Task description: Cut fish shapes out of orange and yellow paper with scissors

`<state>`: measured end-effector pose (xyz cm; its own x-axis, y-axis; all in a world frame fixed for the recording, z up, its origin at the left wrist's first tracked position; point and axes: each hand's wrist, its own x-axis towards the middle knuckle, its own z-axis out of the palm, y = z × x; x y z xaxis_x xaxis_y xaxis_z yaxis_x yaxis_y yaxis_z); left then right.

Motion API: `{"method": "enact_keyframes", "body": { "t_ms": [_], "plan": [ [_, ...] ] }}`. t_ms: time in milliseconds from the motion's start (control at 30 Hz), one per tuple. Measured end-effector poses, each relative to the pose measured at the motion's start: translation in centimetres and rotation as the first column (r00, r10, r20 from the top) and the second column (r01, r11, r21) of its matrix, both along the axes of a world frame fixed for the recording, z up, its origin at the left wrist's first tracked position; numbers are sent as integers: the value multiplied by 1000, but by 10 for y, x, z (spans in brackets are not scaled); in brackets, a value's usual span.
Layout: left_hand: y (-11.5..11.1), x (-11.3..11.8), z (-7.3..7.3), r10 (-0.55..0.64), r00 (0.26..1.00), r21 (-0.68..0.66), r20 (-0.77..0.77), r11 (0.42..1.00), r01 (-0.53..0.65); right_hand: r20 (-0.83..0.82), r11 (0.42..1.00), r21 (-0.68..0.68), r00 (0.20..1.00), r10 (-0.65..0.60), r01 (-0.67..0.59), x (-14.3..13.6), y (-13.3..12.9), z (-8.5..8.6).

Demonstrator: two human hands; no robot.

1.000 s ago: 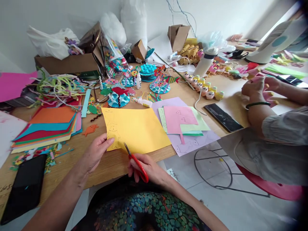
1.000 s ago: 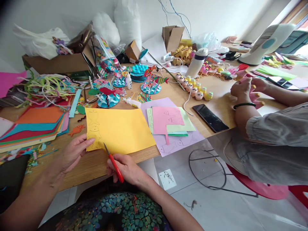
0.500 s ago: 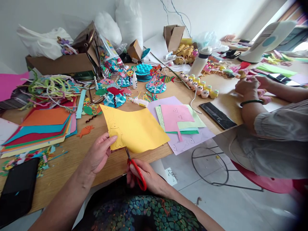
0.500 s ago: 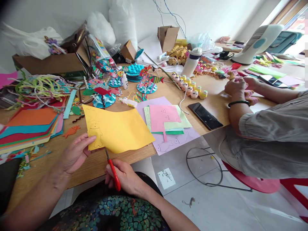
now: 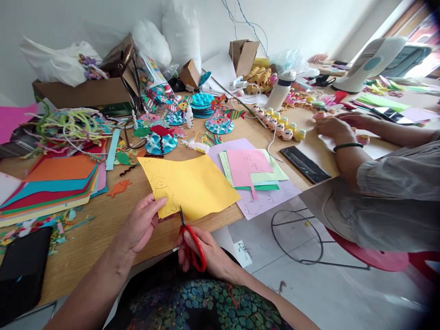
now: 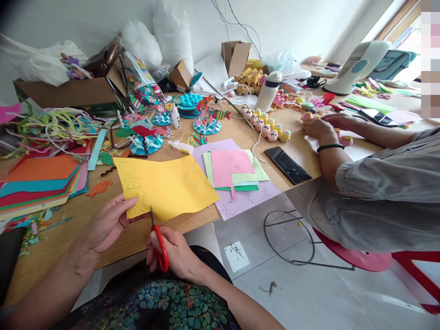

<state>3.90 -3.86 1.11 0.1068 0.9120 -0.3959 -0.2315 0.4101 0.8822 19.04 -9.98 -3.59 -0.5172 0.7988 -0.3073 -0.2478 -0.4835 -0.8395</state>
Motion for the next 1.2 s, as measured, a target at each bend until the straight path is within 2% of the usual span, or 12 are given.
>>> {"method": "enact_keyframes", "body": {
  "t_ms": [167,433,700,1000,1200],
  "plan": [
    [0,-4,-3,18,999,-8,-31,1000,-18,-26,1000,-20,1000,1,-1,-3,-2,0],
    [1,-5,-3,16,999,-19,-28,1000,-16,9,999,-46,1000,-3,3,-6,-4,-11],
    [-1,-6,-3,-25,1000,-26,-17,999,25,-3,1000,-24,1000,20,-20,-1,2,0],
    [-2,-1,-1,2,998,-31,-67,1000,-4,-37,999,-29,998,44,-45,1,0,3],
    [-2,-2,-4,-7,998,-41,-55,999,5,-35,999,-33,999,1,-2,-1,0,-1]
  ]
}}
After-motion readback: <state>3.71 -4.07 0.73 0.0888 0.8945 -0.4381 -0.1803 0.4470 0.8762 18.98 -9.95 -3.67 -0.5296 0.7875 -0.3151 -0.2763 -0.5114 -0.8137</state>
